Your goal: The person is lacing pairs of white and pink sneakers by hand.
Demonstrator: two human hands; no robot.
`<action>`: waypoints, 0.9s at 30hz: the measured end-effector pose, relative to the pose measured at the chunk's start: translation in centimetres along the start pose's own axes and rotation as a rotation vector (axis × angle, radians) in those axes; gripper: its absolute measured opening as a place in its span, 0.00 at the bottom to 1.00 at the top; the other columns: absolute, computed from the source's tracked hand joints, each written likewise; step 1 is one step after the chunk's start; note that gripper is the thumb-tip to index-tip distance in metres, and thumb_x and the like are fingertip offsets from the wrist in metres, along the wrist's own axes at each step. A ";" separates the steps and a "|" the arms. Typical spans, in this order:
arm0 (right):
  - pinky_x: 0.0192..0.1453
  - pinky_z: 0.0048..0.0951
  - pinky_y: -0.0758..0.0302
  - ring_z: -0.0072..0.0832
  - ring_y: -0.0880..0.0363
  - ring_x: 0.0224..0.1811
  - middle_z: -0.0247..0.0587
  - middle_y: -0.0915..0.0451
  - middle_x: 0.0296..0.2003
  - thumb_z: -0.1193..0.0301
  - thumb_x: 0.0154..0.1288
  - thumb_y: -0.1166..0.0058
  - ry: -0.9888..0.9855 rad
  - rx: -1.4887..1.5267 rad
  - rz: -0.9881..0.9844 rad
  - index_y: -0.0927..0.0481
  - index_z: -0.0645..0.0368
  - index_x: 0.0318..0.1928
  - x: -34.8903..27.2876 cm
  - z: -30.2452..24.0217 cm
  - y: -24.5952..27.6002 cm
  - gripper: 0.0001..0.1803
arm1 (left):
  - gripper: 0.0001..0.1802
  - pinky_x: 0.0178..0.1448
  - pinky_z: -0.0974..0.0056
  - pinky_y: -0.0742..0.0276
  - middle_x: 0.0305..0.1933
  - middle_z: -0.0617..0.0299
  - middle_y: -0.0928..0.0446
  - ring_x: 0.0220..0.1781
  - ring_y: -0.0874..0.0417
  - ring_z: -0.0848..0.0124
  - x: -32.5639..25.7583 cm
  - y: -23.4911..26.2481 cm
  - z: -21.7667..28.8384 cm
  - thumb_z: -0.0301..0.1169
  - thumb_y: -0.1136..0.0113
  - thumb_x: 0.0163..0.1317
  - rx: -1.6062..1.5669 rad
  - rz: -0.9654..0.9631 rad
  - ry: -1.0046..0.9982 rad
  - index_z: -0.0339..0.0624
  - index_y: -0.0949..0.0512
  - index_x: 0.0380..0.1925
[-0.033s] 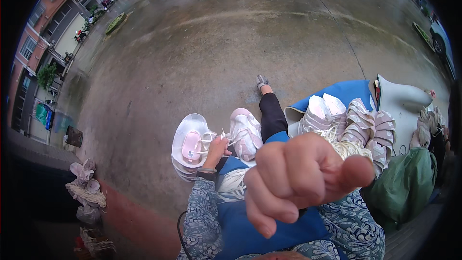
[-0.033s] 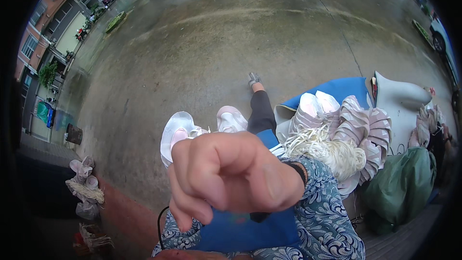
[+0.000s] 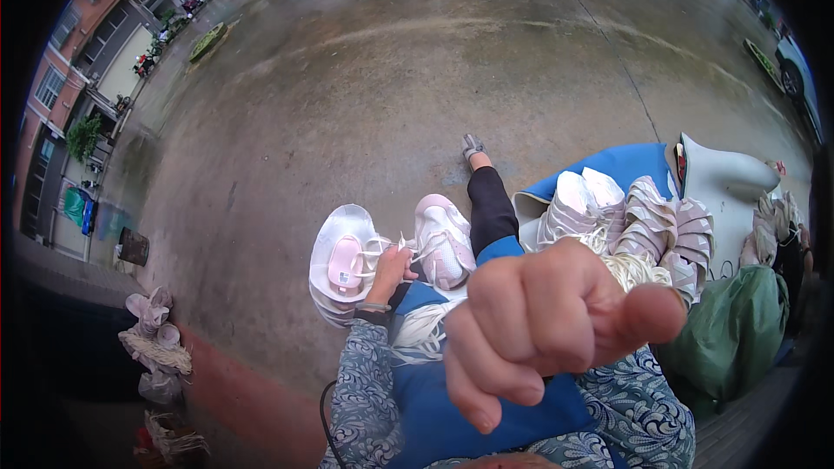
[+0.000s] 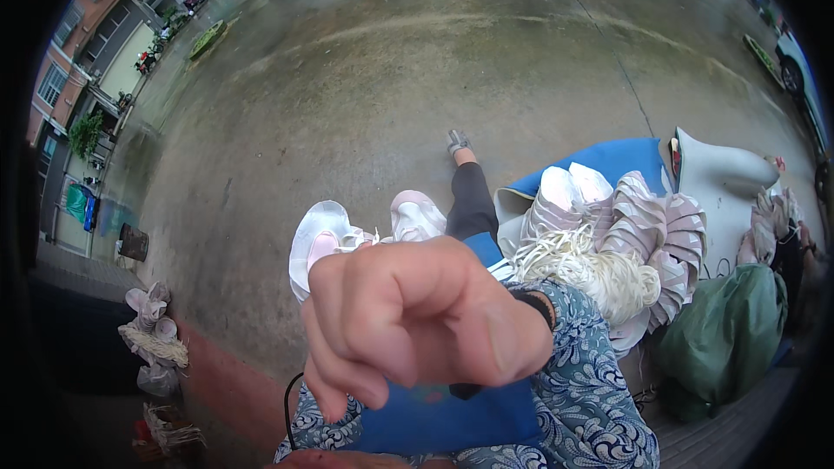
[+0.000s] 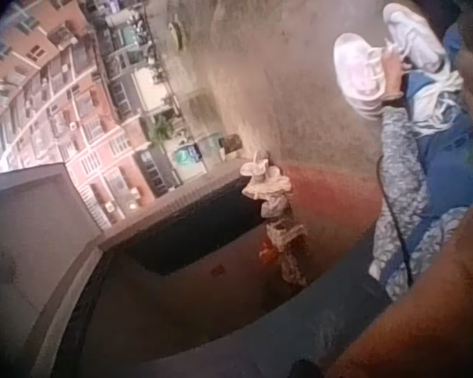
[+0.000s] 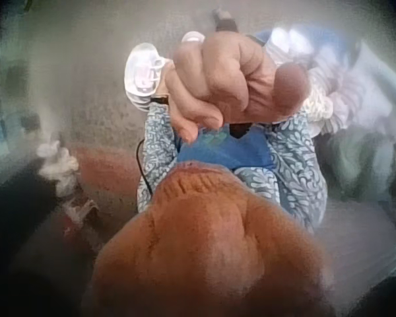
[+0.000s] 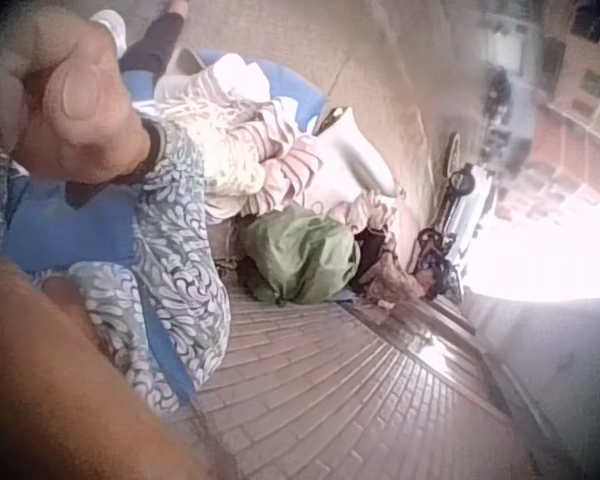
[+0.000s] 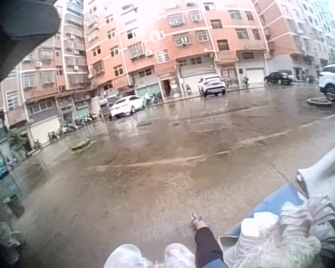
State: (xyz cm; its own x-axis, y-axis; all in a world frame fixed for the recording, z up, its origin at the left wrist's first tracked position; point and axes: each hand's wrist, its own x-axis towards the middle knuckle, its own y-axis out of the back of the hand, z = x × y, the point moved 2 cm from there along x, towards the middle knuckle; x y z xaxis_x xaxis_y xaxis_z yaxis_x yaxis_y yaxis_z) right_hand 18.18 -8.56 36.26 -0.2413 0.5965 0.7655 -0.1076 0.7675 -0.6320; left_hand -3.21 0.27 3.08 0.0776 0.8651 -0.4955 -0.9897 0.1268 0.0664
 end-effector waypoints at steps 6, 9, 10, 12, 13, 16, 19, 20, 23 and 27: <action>0.42 0.33 0.30 0.26 0.32 0.29 0.35 0.36 0.26 0.49 0.61 0.51 0.006 -0.024 -0.027 0.30 0.64 0.28 -0.4 0.0 -0.4 0.26 | 0.12 0.24 0.69 0.21 0.21 0.65 0.34 0.17 0.29 0.76 -0.3 -0.2 -0.1 0.34 0.51 0.58 0.063 0.004 0.022 0.34 0.29 0.28; 0.39 0.28 0.30 0.24 0.32 0.28 0.36 0.33 0.25 0.55 0.61 0.50 -0.063 -0.190 0.069 0.27 0.66 0.31 -0.9 -0.9 0.7 0.22 | 0.11 0.24 0.68 0.21 0.21 0.65 0.34 0.17 0.29 0.76 -0.5 -0.3 -0.9 0.34 0.51 0.58 -0.030 0.017 0.017 0.35 0.29 0.27; 0.34 0.23 0.32 0.21 0.31 0.26 0.39 0.28 0.25 0.61 0.60 0.50 -0.258 -0.326 0.292 0.25 0.68 0.34 -1.4 -2.0 0.5 0.18 | 0.10 0.23 0.68 0.21 0.20 0.65 0.34 0.16 0.30 0.76 -0.8 -0.1 -1.4 0.33 0.51 0.59 -0.072 0.030 -0.008 0.36 0.30 0.27; 0.29 0.33 0.27 0.23 0.33 0.17 0.38 0.34 0.22 0.64 0.66 0.56 -0.311 -0.632 0.338 0.30 0.65 0.37 -1.3 -3.2 2.5 0.14 | 0.09 0.22 0.69 0.23 0.19 0.67 0.35 0.15 0.32 0.78 -0.4 0.6 -1.5 0.32 0.52 0.59 -0.147 0.040 -0.013 0.37 0.30 0.27; 0.27 0.19 0.31 0.20 0.29 0.21 0.40 0.25 0.23 0.72 0.64 0.57 -0.188 -0.659 0.473 0.27 0.68 0.41 -2.0 -3.5 4.1 0.11 | 0.08 0.21 0.69 0.24 0.18 0.67 0.36 0.14 0.33 0.79 -0.9 0.6 -1.0 0.31 0.52 0.59 -0.182 0.028 0.012 0.38 0.29 0.27; 0.30 0.18 0.28 0.17 0.28 0.21 0.33 0.27 0.19 0.72 0.67 0.57 -0.225 -0.843 0.675 0.26 0.69 0.41 -4.3 -6.4 9.4 0.12 | 0.09 0.19 0.72 0.27 0.16 0.70 0.38 0.13 0.37 0.81 -2.5 0.8 2.7 0.32 0.52 0.60 -0.113 0.007 -0.021 0.38 0.28 0.29; 0.28 0.15 0.31 0.15 0.30 0.21 0.30 0.29 0.19 0.69 0.66 0.54 -0.273 -0.970 0.791 0.23 0.67 0.39 -8.3 -7.9 15.3 0.12 | 0.10 0.18 0.74 0.30 0.16 0.71 0.39 0.13 0.40 0.83 -3.3 0.6 5.3 0.34 0.52 0.61 -0.114 -0.021 -0.026 0.37 0.28 0.30; 0.28 0.16 0.31 0.16 0.30 0.22 0.30 0.29 0.20 0.69 0.66 0.54 -0.418 -1.149 0.805 0.22 0.66 0.37 -9.8 -8.1 16.8 0.12 | 0.11 0.17 0.75 0.32 0.15 0.73 0.42 0.12 0.42 0.84 -3.6 0.3 5.9 0.34 0.55 0.65 -0.111 -0.018 -0.043 0.38 0.29 0.31; 0.28 0.20 0.31 0.19 0.29 0.23 0.33 0.27 0.21 0.68 0.64 0.53 -0.700 -1.459 0.726 0.21 0.64 0.34 -10.8 -6.9 17.7 0.12 | 0.12 0.17 0.76 0.33 0.15 0.74 0.43 0.12 0.43 0.85 -5.4 0.7 7.0 0.35 0.55 0.66 -0.147 -0.004 -0.125 0.38 0.29 0.32; 0.29 0.28 0.30 0.27 0.25 0.24 0.42 0.22 0.24 0.66 0.62 0.51 -0.908 -1.783 0.480 0.21 0.65 0.34 -13.5 -4.7 19.6 0.13 | 0.14 0.18 0.77 0.34 0.15 0.75 0.44 0.14 0.44 0.87 -7.1 0.7 6.7 0.36 0.53 0.66 -0.296 -0.104 -0.164 0.35 0.28 0.33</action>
State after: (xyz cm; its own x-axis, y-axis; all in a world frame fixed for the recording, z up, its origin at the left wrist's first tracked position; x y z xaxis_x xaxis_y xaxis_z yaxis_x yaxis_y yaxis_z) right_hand 23.82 -0.45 14.05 -0.3258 0.9454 -0.0105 0.8184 0.2875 0.4976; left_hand -3.70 -2.57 12.46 0.1748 0.9245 -0.3387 -0.9656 0.0936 -0.2427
